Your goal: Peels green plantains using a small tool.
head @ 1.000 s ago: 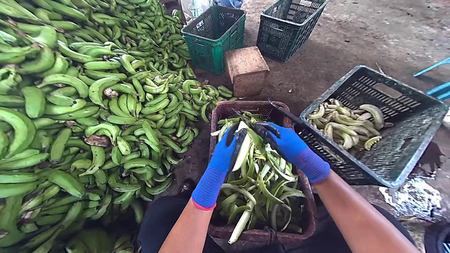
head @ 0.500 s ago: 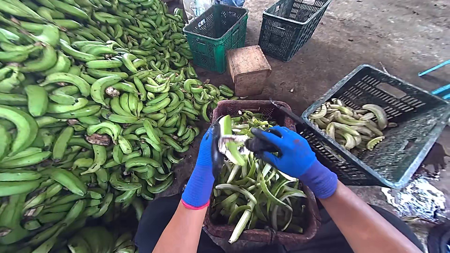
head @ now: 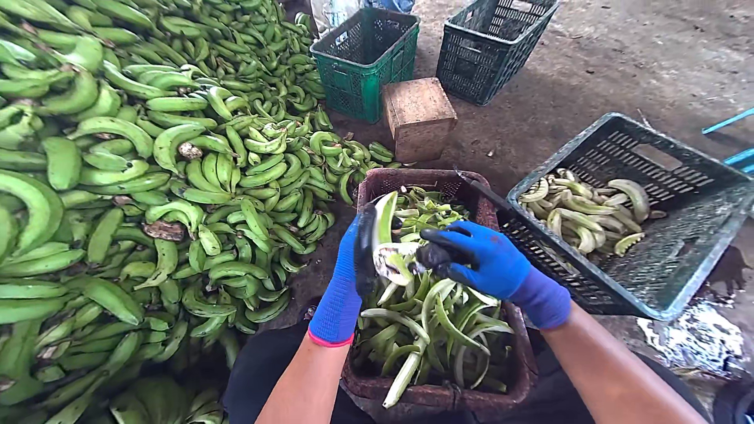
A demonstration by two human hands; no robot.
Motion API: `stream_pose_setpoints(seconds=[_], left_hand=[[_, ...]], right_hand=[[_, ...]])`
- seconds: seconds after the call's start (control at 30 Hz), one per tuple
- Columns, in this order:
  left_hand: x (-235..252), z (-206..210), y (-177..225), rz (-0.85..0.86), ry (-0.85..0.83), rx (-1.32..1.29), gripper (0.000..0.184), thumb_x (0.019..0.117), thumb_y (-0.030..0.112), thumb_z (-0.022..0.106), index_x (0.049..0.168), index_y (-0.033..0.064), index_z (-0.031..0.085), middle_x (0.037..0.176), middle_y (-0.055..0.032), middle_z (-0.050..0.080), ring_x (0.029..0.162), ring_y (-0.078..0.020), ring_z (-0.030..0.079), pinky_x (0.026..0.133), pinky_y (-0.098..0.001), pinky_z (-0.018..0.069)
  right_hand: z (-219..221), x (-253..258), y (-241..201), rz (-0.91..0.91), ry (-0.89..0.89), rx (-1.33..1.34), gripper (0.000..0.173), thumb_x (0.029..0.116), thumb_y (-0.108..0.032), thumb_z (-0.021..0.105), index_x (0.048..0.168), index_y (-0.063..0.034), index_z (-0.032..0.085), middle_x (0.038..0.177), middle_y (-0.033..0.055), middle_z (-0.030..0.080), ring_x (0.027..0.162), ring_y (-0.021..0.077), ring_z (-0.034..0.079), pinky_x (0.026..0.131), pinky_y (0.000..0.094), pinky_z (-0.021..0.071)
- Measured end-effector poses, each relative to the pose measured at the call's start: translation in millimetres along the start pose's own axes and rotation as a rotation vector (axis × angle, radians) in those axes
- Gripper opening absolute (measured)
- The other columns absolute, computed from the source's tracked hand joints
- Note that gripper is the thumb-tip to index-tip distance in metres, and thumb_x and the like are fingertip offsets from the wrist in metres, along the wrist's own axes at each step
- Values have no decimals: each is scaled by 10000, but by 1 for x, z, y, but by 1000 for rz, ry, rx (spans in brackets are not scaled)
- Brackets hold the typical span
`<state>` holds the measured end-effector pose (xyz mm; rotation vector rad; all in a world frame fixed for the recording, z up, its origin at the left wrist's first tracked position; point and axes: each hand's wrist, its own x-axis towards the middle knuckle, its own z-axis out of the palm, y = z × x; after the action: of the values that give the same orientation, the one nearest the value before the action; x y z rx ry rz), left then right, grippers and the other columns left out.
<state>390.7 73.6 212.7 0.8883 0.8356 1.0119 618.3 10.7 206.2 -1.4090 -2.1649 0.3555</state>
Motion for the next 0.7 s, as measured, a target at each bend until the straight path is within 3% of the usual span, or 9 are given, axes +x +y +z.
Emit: stream_pose_setpoints(seconds=[0.1,0.17,0.23,0.3,0.37,0.43,0.5,0.6,0.7], left_hand=[[-14,8,3,84,-55,256,369,1084,141,339,1383,39,529,1035,-11,661,847,-15,628,779,-187,540],[-17,9,7,141,-57,383,402,1088,164,331,1429,76,527,1151,-19,667,926,-16,638,837,-194,535],[-13,8,3,216,13,515,415,1087,190,338,1447,117,532,1246,-31,653,1001,-39,635,875,-231,527],[-6,8,-6,203,47,568,446,1096,207,363,1523,117,456,1439,-93,570,1215,-123,594,1022,-332,476],[-6,20,-14,112,38,514,438,1102,181,374,1523,75,431,1376,-121,590,1111,-111,635,942,-301,535],[-14,39,-10,-15,32,462,365,1100,89,356,1404,-78,471,1207,-183,609,985,-102,604,892,-257,497],[-12,46,-14,-23,-37,337,345,1102,101,326,1382,-38,473,1114,-110,649,861,-89,677,760,-252,581],[-9,29,-1,202,-181,343,473,1081,187,372,1542,84,391,1428,-90,576,1069,-144,681,858,-317,586],[-29,-13,44,520,-52,502,495,1072,181,462,1545,54,391,1484,-99,531,1238,-95,593,1036,-276,502]], right_hand=[[-13,13,9,203,58,-3,496,906,-209,712,1392,-143,642,1186,225,668,1063,425,652,884,638,516],[-25,17,24,371,117,15,456,997,-132,621,1450,-116,576,1266,249,638,1146,433,629,958,654,484],[-30,16,30,470,195,139,436,1055,-207,543,1487,-146,532,1324,187,643,1173,340,641,989,596,495],[-22,17,14,469,252,279,482,979,-184,664,1445,-120,554,1221,162,690,1032,270,691,893,525,560],[-6,22,-12,451,168,279,673,825,-187,826,1437,-105,558,1189,162,704,1042,283,697,917,538,565],[4,25,-28,459,17,163,745,838,-227,819,1507,-129,506,1271,179,682,1155,339,665,988,591,512],[-3,20,-21,466,4,97,695,869,-205,791,1504,-153,512,1266,182,685,1146,366,667,966,624,506],[-43,-9,9,471,242,-132,617,888,-236,790,1443,-97,558,1194,244,691,1049,446,684,859,689,524],[-97,-47,62,511,473,-182,586,939,-248,728,1440,-13,535,1387,275,586,1281,397,582,1084,584,449]])
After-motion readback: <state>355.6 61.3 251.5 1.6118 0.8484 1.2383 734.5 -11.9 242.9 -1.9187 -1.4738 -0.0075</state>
